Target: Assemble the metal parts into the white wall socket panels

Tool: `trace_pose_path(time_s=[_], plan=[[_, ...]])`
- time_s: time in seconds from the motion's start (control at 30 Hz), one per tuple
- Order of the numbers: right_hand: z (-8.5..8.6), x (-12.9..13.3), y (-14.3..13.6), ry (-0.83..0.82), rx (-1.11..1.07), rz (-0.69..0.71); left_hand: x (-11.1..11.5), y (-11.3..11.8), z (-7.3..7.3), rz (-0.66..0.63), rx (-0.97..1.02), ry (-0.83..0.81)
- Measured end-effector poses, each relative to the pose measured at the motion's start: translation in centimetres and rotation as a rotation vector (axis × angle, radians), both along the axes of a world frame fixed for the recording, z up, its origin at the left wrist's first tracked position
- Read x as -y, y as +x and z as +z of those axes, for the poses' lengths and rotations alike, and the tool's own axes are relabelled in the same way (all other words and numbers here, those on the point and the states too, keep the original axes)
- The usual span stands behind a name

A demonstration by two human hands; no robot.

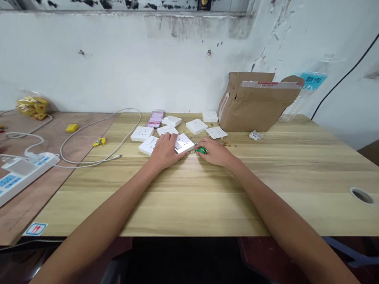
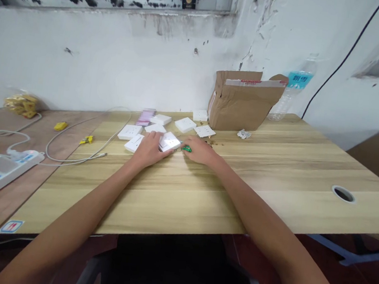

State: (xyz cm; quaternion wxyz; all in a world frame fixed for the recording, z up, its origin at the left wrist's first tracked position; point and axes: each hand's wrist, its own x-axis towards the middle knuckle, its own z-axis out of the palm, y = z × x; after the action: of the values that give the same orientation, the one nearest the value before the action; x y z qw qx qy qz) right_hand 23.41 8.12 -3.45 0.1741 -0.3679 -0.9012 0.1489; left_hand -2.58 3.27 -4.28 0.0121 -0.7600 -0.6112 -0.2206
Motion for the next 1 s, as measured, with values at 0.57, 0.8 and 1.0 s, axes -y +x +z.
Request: trace_pose_path(time_s=[0.57,0.8,1.0], plan=[[0.4,1.0,-0.7,0.028,0.041,-0.041,-0.5,-0.1,0.4,-0.014,-0.014,0.015],[-1.2,1.4,-2.3,0.064,-0.031,-0.257,-0.8,-0.4,0.6,-0.100,-0.016,0.107],[-1.7,0.6,-2.0,0.042,-0.125,-0.245,-0.9,-1.2,0.9,-0.094,0.034,0.153]])
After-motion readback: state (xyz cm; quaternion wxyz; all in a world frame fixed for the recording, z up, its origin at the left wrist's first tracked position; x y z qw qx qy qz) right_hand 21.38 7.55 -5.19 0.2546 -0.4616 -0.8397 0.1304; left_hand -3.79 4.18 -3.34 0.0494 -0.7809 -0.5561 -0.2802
